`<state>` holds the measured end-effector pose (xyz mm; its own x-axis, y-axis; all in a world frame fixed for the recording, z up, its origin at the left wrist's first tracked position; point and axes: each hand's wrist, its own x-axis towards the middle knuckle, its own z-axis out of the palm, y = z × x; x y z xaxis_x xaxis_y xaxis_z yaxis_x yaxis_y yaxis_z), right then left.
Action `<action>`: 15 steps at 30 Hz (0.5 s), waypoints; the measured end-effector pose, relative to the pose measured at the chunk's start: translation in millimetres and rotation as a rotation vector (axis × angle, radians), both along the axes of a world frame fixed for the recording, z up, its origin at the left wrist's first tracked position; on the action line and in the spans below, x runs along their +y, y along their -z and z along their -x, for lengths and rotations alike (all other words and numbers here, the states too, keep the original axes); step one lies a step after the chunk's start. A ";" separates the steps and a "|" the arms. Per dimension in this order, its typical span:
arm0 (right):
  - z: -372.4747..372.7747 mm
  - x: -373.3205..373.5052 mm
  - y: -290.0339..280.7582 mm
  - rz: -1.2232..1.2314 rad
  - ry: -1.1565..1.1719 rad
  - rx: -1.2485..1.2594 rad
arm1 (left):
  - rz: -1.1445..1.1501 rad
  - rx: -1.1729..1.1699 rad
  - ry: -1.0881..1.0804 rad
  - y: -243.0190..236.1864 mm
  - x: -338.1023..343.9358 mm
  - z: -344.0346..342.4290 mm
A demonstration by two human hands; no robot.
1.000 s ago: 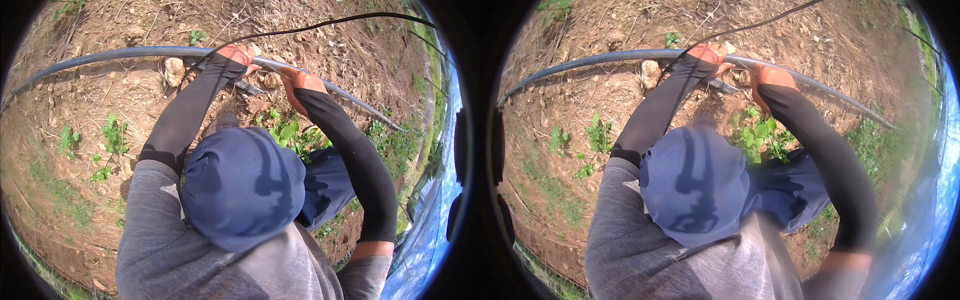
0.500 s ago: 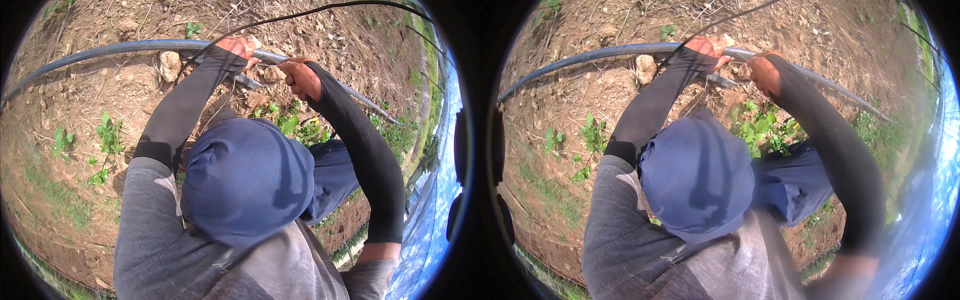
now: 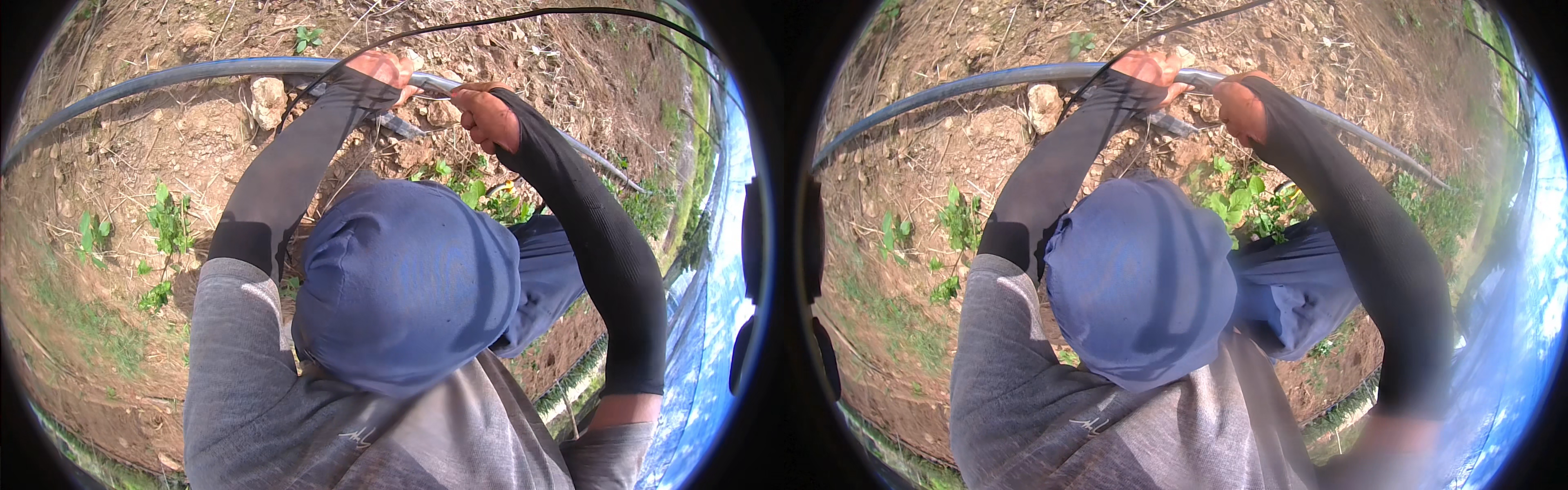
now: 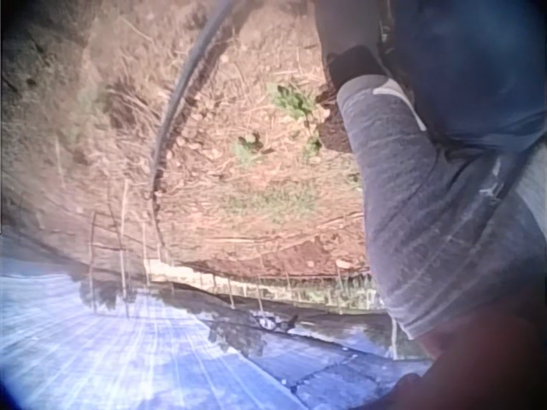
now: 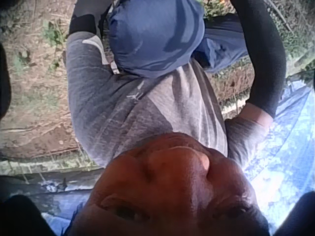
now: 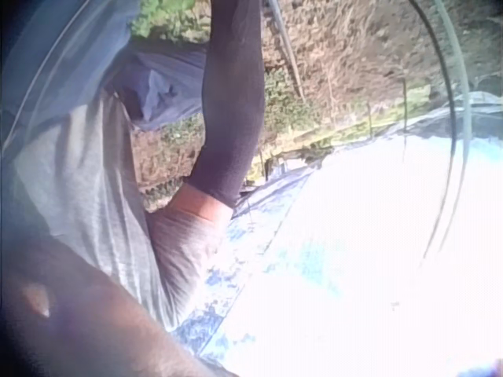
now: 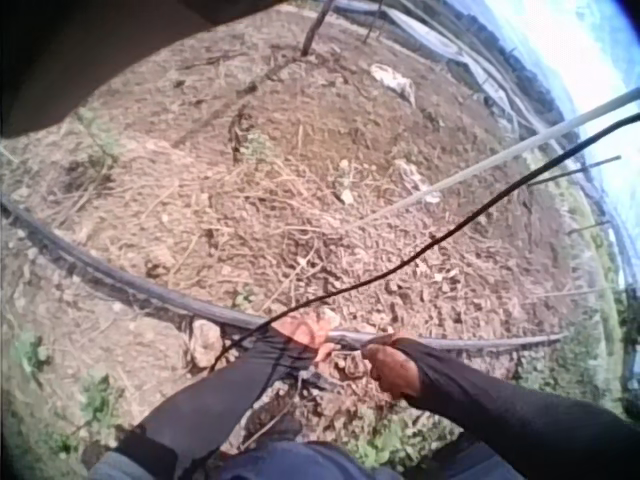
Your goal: The person kneels in a garden and repairs a drip irrigation system. They use pliers to cut a black pipe and a smaller tube, then connect the tube to a vertical stake using a zip tie. The person repeats this process for multiple stakes along the row.
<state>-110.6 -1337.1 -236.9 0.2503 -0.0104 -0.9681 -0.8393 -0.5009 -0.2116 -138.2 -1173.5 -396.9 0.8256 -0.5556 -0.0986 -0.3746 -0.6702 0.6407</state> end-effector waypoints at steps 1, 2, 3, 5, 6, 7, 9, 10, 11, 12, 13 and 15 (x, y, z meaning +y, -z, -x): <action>5.9 -0.6 11.2 0.181 -0.659 -0.269 | -0.011 -0.010 0.001 3.8 -0.4 0.1; 10.5 -0.2 12.4 0.265 -1.054 -0.404 | -0.021 -0.020 0.004 6.6 -1.4 0.8; 14.3 5.8 9.0 0.403 -1.436 -0.567 | -0.029 -0.031 -0.012 5.6 -1.5 1.0; 13.7 5.8 8.2 0.396 -1.474 -0.562 | 0.004 -0.016 -0.025 10.6 0.0 3.6; 11.7 1.2 14.1 0.408 -1.450 -0.596 | 0.021 -0.014 -0.039 11.9 1.5 2.9; -0.9 4.8 5.2 0.281 -0.883 -0.284 | 0.023 0.009 -0.026 7.6 1.2 3.5; -16.4 2.2 5.9 0.052 0.143 0.160 | 0.003 -0.005 -0.017 -1.5 -1.1 2.1; -18.4 -5.1 9.6 -0.040 0.189 0.246 | -0.013 -0.009 -0.015 -2.8 -1.1 2.3; -10.9 -10.0 12.7 -0.041 0.100 0.156 | -0.050 -0.023 -0.007 8.4 -2.0 3.1; -3.6 -6.6 6.2 -0.035 0.018 0.067 | -0.051 -0.022 0.000 9.5 -2.9 2.1; 3.0 -16.9 15.6 -0.034 -0.689 -0.442 | -0.052 -0.021 0.008 10.3 -4.1 1.6; 10.8 0.6 17.4 0.363 -1.440 -0.531 | -0.016 -0.074 -0.031 10.9 -4.7 3.8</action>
<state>-121.4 -1336.5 -254.4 0.5512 0.3236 -0.7690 0.4946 -0.8690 -0.0111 -142.1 -1178.3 -407.7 0.8477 -0.5285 -0.0455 -0.3993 -0.6922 0.6012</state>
